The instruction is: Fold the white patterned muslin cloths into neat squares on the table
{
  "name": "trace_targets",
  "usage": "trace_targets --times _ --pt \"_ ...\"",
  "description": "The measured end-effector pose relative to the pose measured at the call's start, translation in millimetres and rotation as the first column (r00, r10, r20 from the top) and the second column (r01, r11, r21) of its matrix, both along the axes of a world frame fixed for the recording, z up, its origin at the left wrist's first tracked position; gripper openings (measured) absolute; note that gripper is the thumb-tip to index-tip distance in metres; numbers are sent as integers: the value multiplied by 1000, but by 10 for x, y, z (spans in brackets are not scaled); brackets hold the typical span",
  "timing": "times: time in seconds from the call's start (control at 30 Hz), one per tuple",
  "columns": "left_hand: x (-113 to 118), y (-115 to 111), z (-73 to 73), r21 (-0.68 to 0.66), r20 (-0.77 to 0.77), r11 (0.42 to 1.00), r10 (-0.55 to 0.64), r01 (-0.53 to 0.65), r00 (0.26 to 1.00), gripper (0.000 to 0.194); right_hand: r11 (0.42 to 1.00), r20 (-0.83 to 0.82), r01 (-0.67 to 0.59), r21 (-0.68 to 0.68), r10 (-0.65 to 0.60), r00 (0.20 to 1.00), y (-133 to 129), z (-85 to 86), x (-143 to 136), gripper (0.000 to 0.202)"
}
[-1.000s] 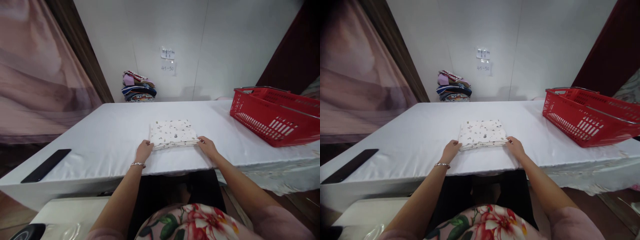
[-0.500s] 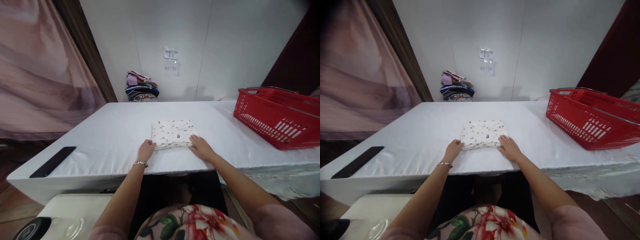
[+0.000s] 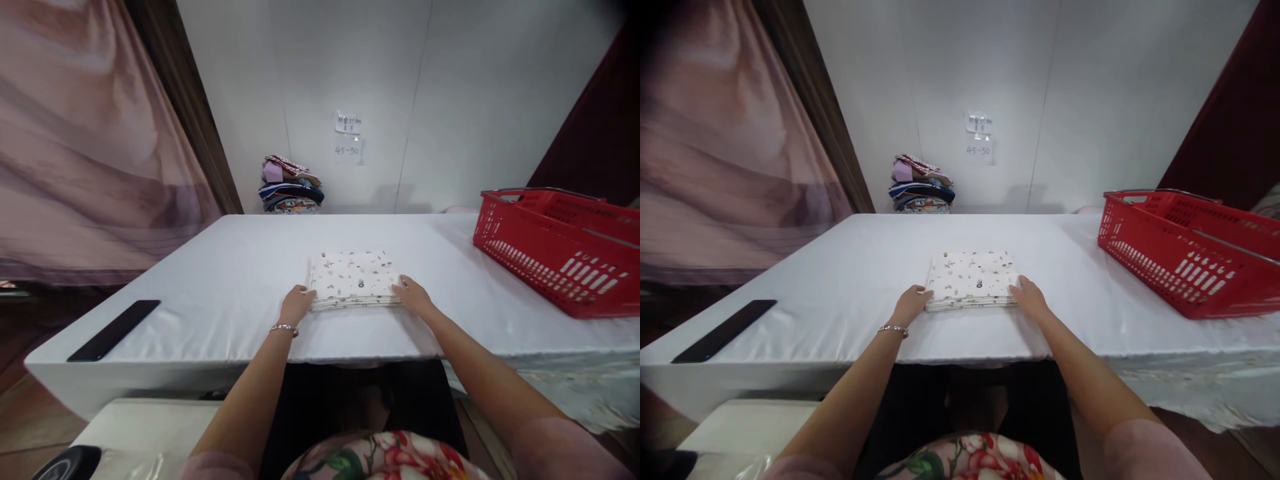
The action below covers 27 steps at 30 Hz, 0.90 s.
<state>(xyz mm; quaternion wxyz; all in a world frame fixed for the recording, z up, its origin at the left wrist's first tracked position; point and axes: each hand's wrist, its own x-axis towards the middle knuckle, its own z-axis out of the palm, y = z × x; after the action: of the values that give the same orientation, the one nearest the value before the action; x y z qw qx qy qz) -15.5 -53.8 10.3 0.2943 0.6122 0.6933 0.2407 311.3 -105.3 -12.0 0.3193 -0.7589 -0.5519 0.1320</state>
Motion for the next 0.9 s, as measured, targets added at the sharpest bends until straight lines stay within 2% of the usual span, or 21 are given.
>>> trace_targets --times 0.17,0.27,0.33,0.4,0.5,0.6,0.67,0.77,0.83,0.9 --pt "1 -4 27 2 -17 1000 -4 4 1000 37 977 -31 -19 -212 13 999 139 54 51 72" --pt "73 -86 40 -51 12 998 -21 22 1000 38 972 -118 -51 -230 24 993 223 123 180 76" --pt "213 -211 26 -113 81 990 -71 80 994 42 977 -143 -63 -204 34 989 311 176 367 76" --pt "420 -384 -5 -135 153 974 -163 184 975 45 982 -56 -12 -187 1 998 421 215 596 76" --pt "719 -636 -52 -37 116 943 -324 330 939 40 977 180 110 -181 -77 981 558 214 869 69" --pt "805 -705 -69 19 66 912 -410 409 910 24 967 300 147 -206 -80 951 594 133 954 63" --pt "722 -599 -61 32 67 918 -397 395 916 18 965 348 142 -219 -59 935 582 67 952 59" --pt "524 -255 -21 118 48 959 -266 259 963 20 954 331 138 -265 -44 942 585 20 975 55" --pt "442 26 18 176 36 970 -176 167 984 27 944 311 141 -297 -43 949 620 48 1023 55" --pt "436 288 55 173 43 974 -159 150 986 36 941 299 133 -310 -36 953 669 111 1078 54"
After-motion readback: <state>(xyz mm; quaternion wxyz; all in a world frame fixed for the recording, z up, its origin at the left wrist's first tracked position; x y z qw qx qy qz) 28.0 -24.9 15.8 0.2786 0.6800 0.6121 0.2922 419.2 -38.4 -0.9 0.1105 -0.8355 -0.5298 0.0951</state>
